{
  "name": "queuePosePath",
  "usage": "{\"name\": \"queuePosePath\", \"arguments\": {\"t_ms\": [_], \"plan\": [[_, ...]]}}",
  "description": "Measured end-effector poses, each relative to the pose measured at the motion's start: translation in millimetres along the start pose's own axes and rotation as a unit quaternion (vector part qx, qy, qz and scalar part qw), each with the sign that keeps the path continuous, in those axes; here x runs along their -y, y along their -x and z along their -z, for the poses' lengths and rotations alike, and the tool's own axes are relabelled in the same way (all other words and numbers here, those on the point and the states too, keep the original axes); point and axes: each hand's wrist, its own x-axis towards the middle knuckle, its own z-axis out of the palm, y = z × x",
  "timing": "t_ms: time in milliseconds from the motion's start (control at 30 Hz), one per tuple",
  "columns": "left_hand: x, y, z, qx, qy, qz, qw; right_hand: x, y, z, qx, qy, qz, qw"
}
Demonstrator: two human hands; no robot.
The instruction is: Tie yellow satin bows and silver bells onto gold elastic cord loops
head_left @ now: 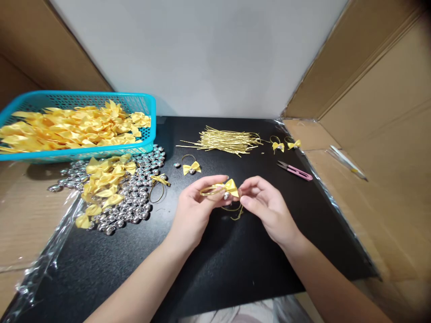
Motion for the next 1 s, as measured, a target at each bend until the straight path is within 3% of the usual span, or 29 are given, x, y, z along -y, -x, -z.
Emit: {"name": "queuePosePath", "arguments": {"t_ms": [100,233,367,467,533,633,733,900,1000], "plan": [[-2,-2,1.0,-0.028,-0.006,-0.004,1.000,0,0,1,0.061,-0.022,-0.055,0.996],[-2,-5,2.9,-0.041,-0.028,-0.012,0.999,3,-2,4,0.039,-0.014,-0.073,0.996],[-1,-5,3.1,-0.051,-0.084,-0.036,0.995,6,-1,4,0.019,0.015,-0.030,0.999],[-1,-5,2.5,-0.058,-0.109,-0.052,0.991,7,2,0,0.078,0.098,0.015,0.992],[0,-6,2.6,-0.060,-0.112,-0.058,0.990,7,5,-2,0.104,0.195,0.077,0.972],[1,-7,3.5,-0.059,-0.124,-0.067,0.988,7,9,-3,0.006,0.340,0.206,0.917],[2,-5,3.1,-0.057,-0.170,-0.094,0.979,6,10,-1,-0.100,0.374,0.268,0.882],[3,4,-1.1,-0.017,-0.297,-0.190,0.936,4,7,1,-0.116,0.371,0.261,0.883],[3,6,-2.7,0.032,-0.327,-0.191,0.925,4,2,2,-0.095,0.363,0.221,0.900]]}}
